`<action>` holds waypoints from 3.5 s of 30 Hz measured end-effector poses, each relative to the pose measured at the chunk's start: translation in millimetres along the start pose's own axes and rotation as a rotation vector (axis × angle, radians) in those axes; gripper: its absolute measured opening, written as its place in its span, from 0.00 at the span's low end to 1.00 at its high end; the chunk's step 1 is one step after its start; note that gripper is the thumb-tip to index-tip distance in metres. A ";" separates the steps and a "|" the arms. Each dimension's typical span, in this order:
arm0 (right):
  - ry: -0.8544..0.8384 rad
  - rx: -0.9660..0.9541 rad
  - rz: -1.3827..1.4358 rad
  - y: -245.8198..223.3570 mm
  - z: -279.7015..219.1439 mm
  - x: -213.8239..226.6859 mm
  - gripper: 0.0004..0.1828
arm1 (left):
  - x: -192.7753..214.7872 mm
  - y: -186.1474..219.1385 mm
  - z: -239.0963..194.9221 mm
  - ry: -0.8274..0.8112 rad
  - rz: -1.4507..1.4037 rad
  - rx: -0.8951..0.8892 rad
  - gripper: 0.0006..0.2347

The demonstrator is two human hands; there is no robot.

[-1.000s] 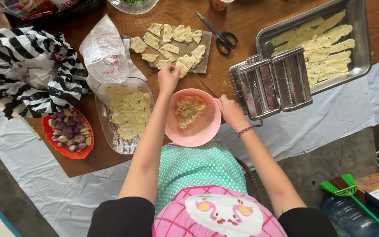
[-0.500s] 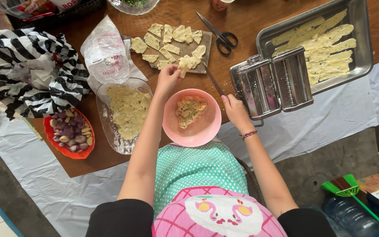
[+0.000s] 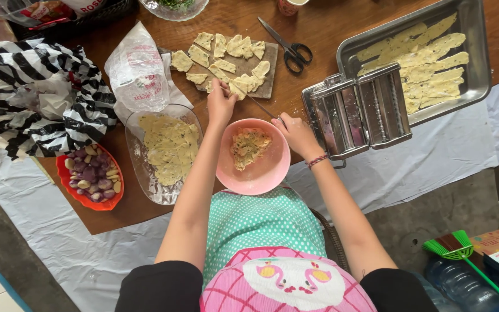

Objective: The person is tearing small pieces of dough from a sheet, placing them into a bowl, and using a manual dough roller machine.

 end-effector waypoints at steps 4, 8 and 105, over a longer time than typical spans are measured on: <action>-0.042 0.012 -0.110 -6.1 14.8 1.6 0.23 | -2.6 -5.4 4.5 0.000 -0.011 -0.002 0.17; -0.079 0.031 -0.238 -7.3 20.1 1.8 0.23 | 0.9 -7.8 -1.1 0.011 0.007 0.044 0.17; 0.092 0.069 1.061 -41.4 67.0 -10.9 0.25 | 53.7 82.4 -97.7 -0.552 -0.465 -0.141 0.12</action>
Point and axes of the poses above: each hand's wrist, its own z-axis towards the middle knuckle, its own x-axis out of the back of the hand, y = z × x, the point moved 8 cm from there along z, towards the middle knuckle, and after that the axes turned 10 degrees about x, right-handed, at the moved point
